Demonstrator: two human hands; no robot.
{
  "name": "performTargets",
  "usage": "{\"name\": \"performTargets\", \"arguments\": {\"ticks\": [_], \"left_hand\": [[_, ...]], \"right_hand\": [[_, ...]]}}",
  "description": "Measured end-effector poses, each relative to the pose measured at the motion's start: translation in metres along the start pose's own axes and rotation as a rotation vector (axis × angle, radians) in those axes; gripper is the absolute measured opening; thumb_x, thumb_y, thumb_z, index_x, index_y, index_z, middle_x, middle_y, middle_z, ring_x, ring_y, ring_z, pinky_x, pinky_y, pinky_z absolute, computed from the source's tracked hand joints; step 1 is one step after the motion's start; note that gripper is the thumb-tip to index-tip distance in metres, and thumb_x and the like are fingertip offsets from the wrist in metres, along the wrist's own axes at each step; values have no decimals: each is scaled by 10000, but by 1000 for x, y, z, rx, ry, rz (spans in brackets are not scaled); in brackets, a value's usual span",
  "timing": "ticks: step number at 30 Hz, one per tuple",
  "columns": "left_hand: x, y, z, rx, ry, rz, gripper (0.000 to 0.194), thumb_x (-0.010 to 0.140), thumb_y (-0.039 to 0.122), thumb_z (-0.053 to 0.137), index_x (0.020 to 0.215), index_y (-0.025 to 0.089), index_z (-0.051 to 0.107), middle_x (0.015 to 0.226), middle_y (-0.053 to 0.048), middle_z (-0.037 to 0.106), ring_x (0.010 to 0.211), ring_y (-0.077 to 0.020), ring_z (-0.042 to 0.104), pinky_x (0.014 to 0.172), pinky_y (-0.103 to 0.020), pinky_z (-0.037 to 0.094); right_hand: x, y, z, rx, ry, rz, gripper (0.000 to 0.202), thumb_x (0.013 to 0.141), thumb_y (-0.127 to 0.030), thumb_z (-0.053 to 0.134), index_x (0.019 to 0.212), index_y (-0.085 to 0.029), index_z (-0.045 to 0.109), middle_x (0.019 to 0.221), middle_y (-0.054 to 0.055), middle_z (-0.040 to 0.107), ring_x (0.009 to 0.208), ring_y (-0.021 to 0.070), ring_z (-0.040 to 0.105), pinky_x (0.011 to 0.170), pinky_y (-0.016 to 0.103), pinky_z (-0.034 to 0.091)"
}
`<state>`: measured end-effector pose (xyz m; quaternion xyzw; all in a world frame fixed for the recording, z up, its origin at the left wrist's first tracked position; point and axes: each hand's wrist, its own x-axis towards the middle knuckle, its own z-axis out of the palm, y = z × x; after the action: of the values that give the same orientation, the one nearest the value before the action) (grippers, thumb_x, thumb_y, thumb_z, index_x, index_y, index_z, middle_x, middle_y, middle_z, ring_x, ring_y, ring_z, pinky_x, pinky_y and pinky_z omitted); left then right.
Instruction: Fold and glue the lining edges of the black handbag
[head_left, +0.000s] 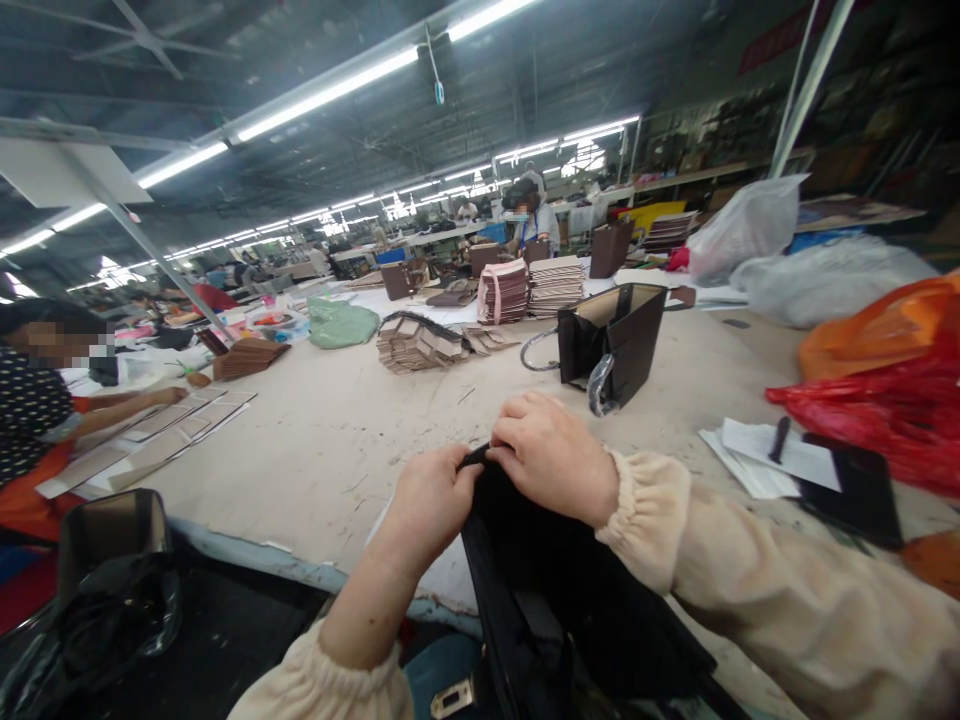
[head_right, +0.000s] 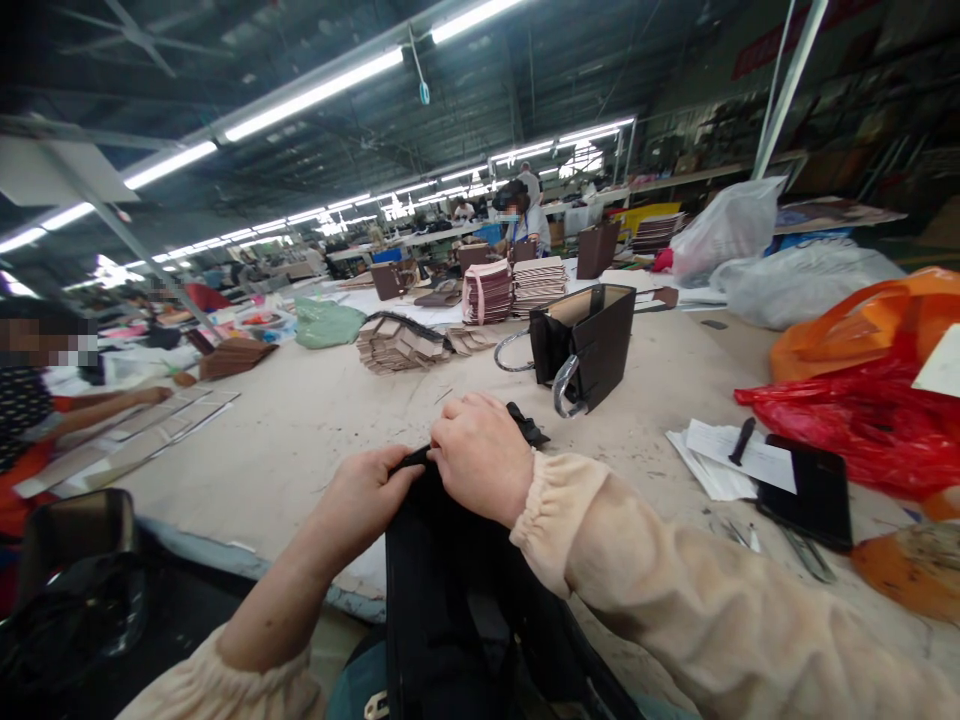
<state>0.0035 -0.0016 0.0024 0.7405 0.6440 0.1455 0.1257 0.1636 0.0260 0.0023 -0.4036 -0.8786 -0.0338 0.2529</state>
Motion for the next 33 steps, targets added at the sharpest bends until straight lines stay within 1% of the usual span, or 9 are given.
{"name": "performTargets", "arguments": {"ticks": [3, 6, 12, 17, 24, 27, 30, 33], "left_hand": [[-1, -1, -1, -31, -9, 6, 165, 791, 219, 487, 768, 173, 644, 749, -32, 664, 705, -150, 565, 616, -233, 338], [-1, -2, -1, -53, -24, 16, 179, 789, 208, 480, 798, 172, 655, 772, -35, 671, 724, -153, 572, 635, -234, 353], [2, 1, 0, -62, -35, -18, 205, 801, 205, 458, 765, 156, 653, 740, -45, 670, 691, -151, 573, 625, -237, 358], [2, 2, -1, -95, -43, -26, 210, 798, 219, 463, 775, 157, 662, 757, -48, 675, 708, -157, 575, 632, -237, 373], [2, 2, -2, -99, -86, -44, 219, 792, 215, 450, 748, 158, 656, 696, -28, 653, 652, -146, 552, 579, -230, 350], [3, 2, -2, -103, -88, -31, 210, 788, 208, 450, 738, 155, 648, 711, -33, 657, 662, -147, 557, 593, -232, 355], [4, 0, -2, -101, -84, -18, 209, 792, 200, 440, 729, 152, 633, 718, -39, 659, 665, -148, 559, 597, -235, 354], [3, 0, -2, -113, -92, -12, 218, 804, 213, 432, 730, 154, 629, 722, -40, 660, 674, -151, 561, 594, -233, 352]], "right_hand": [[0, 1, 1, 19, 1, -28, 120, 810, -246, 611, 722, -172, 646, 825, 49, 572, 836, 186, 463, 797, 327, 325], [-1, 5, 1, 65, 1, -61, 134, 828, -251, 597, 719, -187, 642, 837, 29, 571, 828, 173, 454, 827, 338, 300], [-2, 11, 3, 160, -6, -116, 155, 837, -177, 568, 701, -195, 640, 834, 7, 573, 839, 161, 459, 889, 363, 244], [-2, 13, 5, 164, 14, -111, 141, 829, -170, 566, 710, -190, 639, 833, 14, 572, 808, 156, 445, 807, 320, 285], [-2, 16, 2, 218, -23, -226, 152, 820, -136, 564, 716, -202, 652, 861, 7, 586, 852, 151, 461, 845, 332, 288], [-3, 17, 1, 231, -22, -258, 146, 818, -133, 566, 727, -206, 654, 871, 5, 588, 856, 152, 462, 846, 332, 295], [-2, 18, 1, 245, -13, -262, 140, 815, -128, 570, 735, -205, 654, 878, 5, 588, 864, 152, 464, 840, 320, 307], [-2, 18, 3, 250, 10, -232, 134, 815, -129, 575, 724, -191, 650, 851, 11, 583, 842, 144, 471, 803, 293, 329]]}}
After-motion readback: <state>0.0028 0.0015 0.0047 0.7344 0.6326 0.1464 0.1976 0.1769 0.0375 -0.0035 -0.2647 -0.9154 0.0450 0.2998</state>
